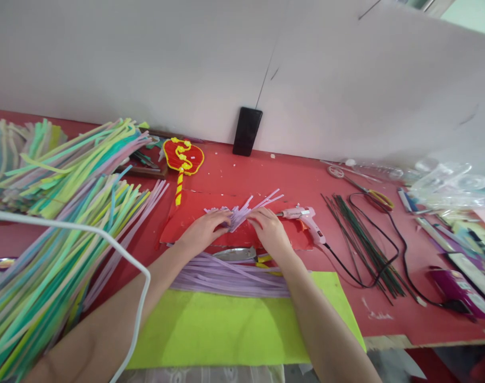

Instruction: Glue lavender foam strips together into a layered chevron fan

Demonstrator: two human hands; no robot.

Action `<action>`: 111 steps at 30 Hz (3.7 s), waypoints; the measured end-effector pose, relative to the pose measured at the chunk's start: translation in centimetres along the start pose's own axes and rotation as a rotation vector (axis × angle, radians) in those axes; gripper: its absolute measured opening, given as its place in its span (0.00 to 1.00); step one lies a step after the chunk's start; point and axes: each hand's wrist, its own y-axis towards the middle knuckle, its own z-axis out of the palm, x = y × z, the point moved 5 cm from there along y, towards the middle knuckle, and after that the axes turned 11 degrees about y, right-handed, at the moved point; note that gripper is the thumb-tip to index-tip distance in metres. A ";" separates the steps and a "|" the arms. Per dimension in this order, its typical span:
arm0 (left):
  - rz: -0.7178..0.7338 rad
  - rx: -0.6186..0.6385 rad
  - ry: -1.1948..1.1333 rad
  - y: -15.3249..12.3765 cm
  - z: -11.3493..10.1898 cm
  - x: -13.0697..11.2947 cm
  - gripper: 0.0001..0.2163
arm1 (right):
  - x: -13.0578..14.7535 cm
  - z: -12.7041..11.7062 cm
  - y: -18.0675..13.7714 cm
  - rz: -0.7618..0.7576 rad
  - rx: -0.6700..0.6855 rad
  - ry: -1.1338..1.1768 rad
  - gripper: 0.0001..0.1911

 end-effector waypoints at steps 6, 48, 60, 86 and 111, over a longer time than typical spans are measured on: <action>0.009 0.002 -0.016 -0.1 0.2 0.2 0.04 | 0.0 -1.0 -1.1 0.087 0.046 -0.161 0.22; 0.038 0.000 0.003 0.0 0.1 0.0 0.04 | 0.1 1.1 -1.4 0.057 0.191 -0.389 0.37; 0.040 -0.001 -0.009 0.0 0.1 0.0 0.04 | 0.3 0.5 -1.7 0.048 0.165 -0.378 0.38; 0.017 0.004 -0.017 0.0 0.1 0.0 0.04 | 1.9 1.2 -1.9 0.053 0.259 -0.334 0.39; -0.007 0.011 -0.010 0.1 0.5 0.4 0.04 | 2.3 -0.8 -1.7 0.039 0.137 -0.274 0.37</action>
